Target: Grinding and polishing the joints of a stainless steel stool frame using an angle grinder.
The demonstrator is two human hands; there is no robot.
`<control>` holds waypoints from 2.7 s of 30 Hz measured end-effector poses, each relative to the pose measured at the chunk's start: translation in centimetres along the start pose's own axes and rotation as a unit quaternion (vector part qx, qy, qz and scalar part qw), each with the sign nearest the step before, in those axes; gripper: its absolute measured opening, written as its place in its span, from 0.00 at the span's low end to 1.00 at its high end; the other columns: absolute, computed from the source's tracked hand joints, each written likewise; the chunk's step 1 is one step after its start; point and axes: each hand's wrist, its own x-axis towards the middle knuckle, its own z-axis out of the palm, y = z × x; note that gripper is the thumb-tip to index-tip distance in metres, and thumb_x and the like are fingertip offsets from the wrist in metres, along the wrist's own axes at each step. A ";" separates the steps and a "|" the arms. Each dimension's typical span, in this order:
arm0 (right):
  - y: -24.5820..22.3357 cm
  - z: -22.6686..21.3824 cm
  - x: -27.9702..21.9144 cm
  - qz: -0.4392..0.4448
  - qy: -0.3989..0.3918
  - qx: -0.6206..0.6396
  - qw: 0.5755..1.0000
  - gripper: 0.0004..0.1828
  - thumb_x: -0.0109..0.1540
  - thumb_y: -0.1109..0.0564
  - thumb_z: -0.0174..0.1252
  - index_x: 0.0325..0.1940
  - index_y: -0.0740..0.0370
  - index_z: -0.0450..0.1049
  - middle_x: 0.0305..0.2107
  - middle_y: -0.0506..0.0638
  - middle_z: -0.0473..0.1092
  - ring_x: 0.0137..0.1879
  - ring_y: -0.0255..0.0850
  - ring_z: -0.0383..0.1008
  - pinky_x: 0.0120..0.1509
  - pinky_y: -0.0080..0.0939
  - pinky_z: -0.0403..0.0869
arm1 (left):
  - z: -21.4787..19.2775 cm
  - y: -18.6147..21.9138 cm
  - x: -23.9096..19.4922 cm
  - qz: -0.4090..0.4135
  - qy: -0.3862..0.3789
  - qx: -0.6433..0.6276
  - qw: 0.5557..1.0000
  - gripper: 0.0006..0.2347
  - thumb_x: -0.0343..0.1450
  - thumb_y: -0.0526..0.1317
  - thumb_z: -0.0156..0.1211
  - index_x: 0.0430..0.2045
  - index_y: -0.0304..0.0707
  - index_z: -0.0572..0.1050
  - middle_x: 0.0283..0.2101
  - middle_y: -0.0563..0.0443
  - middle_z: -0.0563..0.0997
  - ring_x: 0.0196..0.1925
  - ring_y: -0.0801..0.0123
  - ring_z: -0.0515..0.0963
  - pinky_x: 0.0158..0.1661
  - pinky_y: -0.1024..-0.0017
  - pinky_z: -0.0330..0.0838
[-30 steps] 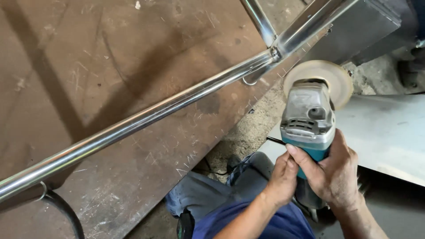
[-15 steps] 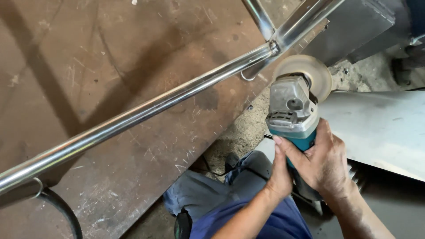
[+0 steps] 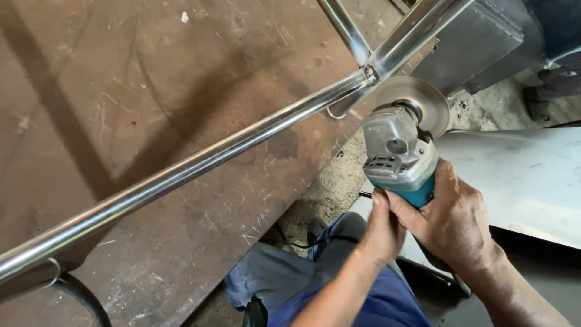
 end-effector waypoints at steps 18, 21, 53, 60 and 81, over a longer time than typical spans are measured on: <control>-0.8 0.2 0.8 0.034 -0.014 -0.072 0.997 0.41 0.50 0.35 0.71 0.46 0.74 0.68 0.30 0.69 0.74 0.34 0.62 0.80 0.38 0.56 0.78 | 5.3 -0.6 0.9 0.101 0.069 0.029 0.992 0.41 0.75 0.71 0.22 0.74 0.36 0.53 0.71 0.43 0.64 0.71 0.57 0.65 0.70 0.63 0.55; -0.8 0.2 1.0 0.037 -0.015 -0.080 0.996 0.43 0.50 0.34 0.71 0.47 0.75 0.68 0.30 0.69 0.74 0.34 0.62 0.80 0.37 0.56 0.78 | 5.5 -0.4 1.2 0.102 0.061 0.010 0.993 0.41 0.73 0.72 0.22 0.73 0.37 0.53 0.71 0.45 0.64 0.71 0.58 0.65 0.71 0.64 0.55; -1.8 -0.4 1.0 0.061 -0.015 -0.108 0.992 0.44 0.51 0.30 0.68 0.47 0.74 0.68 0.32 0.69 0.74 0.35 0.63 0.79 0.38 0.58 0.77 | 5.7 -0.3 1.1 0.057 0.053 -0.051 0.996 0.43 0.71 0.74 0.24 0.75 0.42 0.51 0.74 0.46 0.59 0.74 0.58 0.61 0.72 0.64 0.52; -2.2 -0.5 1.1 0.085 -0.030 -0.123 0.988 0.46 0.50 0.29 0.69 0.48 0.75 0.68 0.32 0.70 0.74 0.36 0.64 0.79 0.39 0.59 0.77 | 6.0 0.3 0.8 0.023 0.049 -0.102 0.993 0.45 0.69 0.76 0.23 0.75 0.44 0.53 0.73 0.48 0.61 0.73 0.60 0.62 0.71 0.66 0.53; -0.8 2.5 0.0 0.116 -0.017 0.068 0.991 0.36 0.51 0.42 0.71 0.48 0.73 0.68 0.26 0.64 0.75 0.32 0.56 0.81 0.36 0.50 0.78 | 3.9 2.1 -1.1 0.113 0.144 0.327 0.927 0.36 0.78 0.63 0.18 0.68 0.29 0.61 0.65 0.40 0.71 0.67 0.56 0.70 0.66 0.64 0.61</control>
